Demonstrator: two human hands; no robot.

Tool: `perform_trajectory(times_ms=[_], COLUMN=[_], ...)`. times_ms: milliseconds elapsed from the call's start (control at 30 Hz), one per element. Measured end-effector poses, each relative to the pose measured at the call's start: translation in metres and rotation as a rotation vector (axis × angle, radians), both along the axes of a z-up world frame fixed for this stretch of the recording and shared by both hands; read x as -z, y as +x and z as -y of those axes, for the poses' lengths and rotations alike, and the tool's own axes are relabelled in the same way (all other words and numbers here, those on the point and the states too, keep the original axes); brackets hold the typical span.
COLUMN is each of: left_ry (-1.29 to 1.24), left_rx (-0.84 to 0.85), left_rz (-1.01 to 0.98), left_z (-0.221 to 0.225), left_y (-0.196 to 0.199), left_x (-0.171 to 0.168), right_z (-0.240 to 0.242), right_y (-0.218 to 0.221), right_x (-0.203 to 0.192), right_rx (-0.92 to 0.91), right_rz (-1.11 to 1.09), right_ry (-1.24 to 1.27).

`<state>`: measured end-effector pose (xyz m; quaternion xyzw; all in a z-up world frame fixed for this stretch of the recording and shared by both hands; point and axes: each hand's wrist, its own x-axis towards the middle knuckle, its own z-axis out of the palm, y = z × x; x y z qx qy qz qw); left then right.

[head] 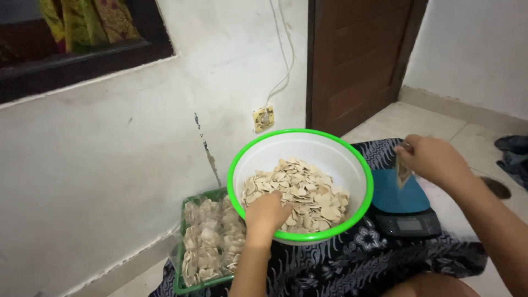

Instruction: Scooping snacks into plastic bags and weighing them on a digital scale

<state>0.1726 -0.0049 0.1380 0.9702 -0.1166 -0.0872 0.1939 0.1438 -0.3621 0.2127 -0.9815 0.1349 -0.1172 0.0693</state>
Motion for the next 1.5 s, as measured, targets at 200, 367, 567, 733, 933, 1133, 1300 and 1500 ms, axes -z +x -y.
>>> perform_trajectory(times_ms=[200,367,567,733,933,1133,1300,1500], left_ry=[-0.264,-0.498,-0.51,-0.319,-0.254,-0.283,-0.766,-0.934], left_rx=[-0.021,0.026,0.096,0.066,0.008,-0.038,-0.113,-0.286], left_rz=[-0.039,-0.03,0.035,0.053,0.07,0.126,0.432,0.688], left_z=[-0.008,-0.013,-0.018,-0.015,-0.01,-0.008,-0.008,-0.064], left_y=[-0.044,-0.053,-0.043,-0.035,-0.03,-0.028,-0.029,-0.043], left_x=[-0.065,-0.066,-0.05,-0.039,-0.026,-0.019,-0.006,0.001], right_z=[-0.078,-0.132,-0.152,-0.148,-0.155,-0.166,-0.163,-0.156], right_y=[-0.012,-0.008,-0.007,0.014,0.011,0.01,0.046,0.051], right_x=[-0.045,-0.012,0.022,0.038,0.04,0.061,0.115,0.116], right_rx=[-0.348,-0.656,-0.786,-0.863,-0.769,-0.352,-0.553,-0.47], right_rz=[0.028,-0.087,0.049,0.453,0.84,0.029,-0.104,-0.141], right_ry=[0.03,0.119,0.25,0.404,0.96,0.583,0.16,0.163])
